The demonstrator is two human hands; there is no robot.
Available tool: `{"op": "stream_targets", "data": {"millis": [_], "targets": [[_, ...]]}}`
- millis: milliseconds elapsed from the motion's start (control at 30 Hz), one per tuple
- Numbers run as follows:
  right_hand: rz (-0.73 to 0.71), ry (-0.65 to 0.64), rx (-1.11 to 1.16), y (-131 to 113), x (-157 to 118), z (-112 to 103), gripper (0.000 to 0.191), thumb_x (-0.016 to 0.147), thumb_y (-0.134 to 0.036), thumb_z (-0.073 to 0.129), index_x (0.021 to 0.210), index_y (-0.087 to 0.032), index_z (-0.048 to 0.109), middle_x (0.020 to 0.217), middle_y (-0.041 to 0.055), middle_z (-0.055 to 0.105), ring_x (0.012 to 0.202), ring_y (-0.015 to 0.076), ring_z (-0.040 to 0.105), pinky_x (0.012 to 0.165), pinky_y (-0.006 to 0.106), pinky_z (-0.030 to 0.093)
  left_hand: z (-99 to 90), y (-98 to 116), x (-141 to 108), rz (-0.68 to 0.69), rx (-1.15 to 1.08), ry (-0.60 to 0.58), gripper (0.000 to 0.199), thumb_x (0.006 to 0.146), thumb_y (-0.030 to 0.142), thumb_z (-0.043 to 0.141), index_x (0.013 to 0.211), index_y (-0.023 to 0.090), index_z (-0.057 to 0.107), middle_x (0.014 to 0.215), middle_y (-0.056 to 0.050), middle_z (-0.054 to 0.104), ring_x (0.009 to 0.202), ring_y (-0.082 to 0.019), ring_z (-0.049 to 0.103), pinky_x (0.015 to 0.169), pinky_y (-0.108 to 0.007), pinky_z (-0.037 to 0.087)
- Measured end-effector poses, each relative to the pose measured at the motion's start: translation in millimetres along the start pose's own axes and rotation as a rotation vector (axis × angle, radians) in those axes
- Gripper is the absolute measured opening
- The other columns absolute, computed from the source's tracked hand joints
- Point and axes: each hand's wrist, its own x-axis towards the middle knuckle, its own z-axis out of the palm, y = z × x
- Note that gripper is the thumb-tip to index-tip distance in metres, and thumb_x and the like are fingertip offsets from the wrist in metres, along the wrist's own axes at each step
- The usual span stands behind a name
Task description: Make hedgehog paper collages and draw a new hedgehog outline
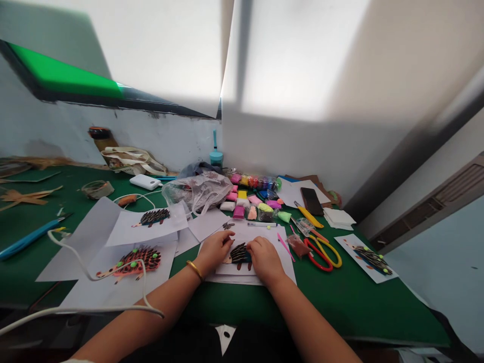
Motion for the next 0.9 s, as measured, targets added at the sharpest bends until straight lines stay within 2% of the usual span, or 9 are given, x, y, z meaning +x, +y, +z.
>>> {"op": "stream_targets", "data": {"millis": [200, 433, 533, 700, 900], "targets": [[-0.001, 0.006, 0.076, 2, -1, -3, 0.014, 0.090, -0.020, 0.049, 0.090, -0.020, 0.063, 0.090, 0.0060, 0.060, 0.090, 0.0213, 0.054, 0.081, 0.034, 0.043, -0.2, -1, 0, 0.016, -0.014, 0.010, 0.029, 0.089, 0.022, 0.051, 0.115, 0.021, 0.064, 0.103, -0.004, 0.071, 0.096, -0.019, 0.064, 0.089, -0.030, 0.047], [0.033, 0.115, 0.155, 8, -7, -10, 0.017, 0.082, -0.015, 0.051, 0.083, -0.021, 0.067, 0.087, 0.0054, 0.062, 0.087, 0.0208, 0.058, 0.079, 0.033, 0.046, 1.6, -3, 0, 0.021, -0.038, 0.020, 0.028, 0.088, 0.019, 0.053, 0.113, 0.021, 0.065, 0.106, -0.004, 0.070, 0.098, -0.019, 0.063, 0.091, -0.030, 0.046], [0.011, 0.136, 0.184, 8, -9, -10, 0.021, 0.081, -0.015, 0.051, 0.085, -0.021, 0.071, 0.086, 0.0052, 0.064, 0.085, 0.0200, 0.060, 0.078, 0.032, 0.047, 4.6, -6, 0, 0.070, -0.062, 0.036, 0.028, 0.088, 0.016, 0.052, 0.112, 0.023, 0.066, 0.108, -0.003, 0.070, 0.100, -0.018, 0.062, 0.092, -0.029, 0.046], [-0.012, 0.146, 0.190, 5, -10, -9, 0.024, 0.083, -0.017, 0.052, 0.088, -0.022, 0.074, 0.083, 0.0053, 0.065, 0.083, 0.0196, 0.061, 0.077, 0.032, 0.048, 8.4, -10, -1, 0.189, -0.048, 0.028, 0.035, 0.088, 0.009, 0.048, 0.111, 0.026, 0.069, 0.096, -0.003, 0.066, 0.092, -0.016, 0.060, 0.087, -0.027, 0.046], [-0.033, 0.154, 0.172, 6, -10, -7, 0.026, 0.082, -0.014, 0.052, 0.089, -0.023, 0.076, 0.083, 0.0049, 0.066, 0.082, 0.0192, 0.061, 0.076, 0.032, 0.049, 11.5, -13, -1, 0.219, -0.015, 0.022, 0.036, 0.088, 0.010, 0.048, 0.111, 0.026, 0.070, 0.091, -0.003, 0.062, 0.088, -0.016, 0.058, 0.084, -0.028, 0.046]]}}
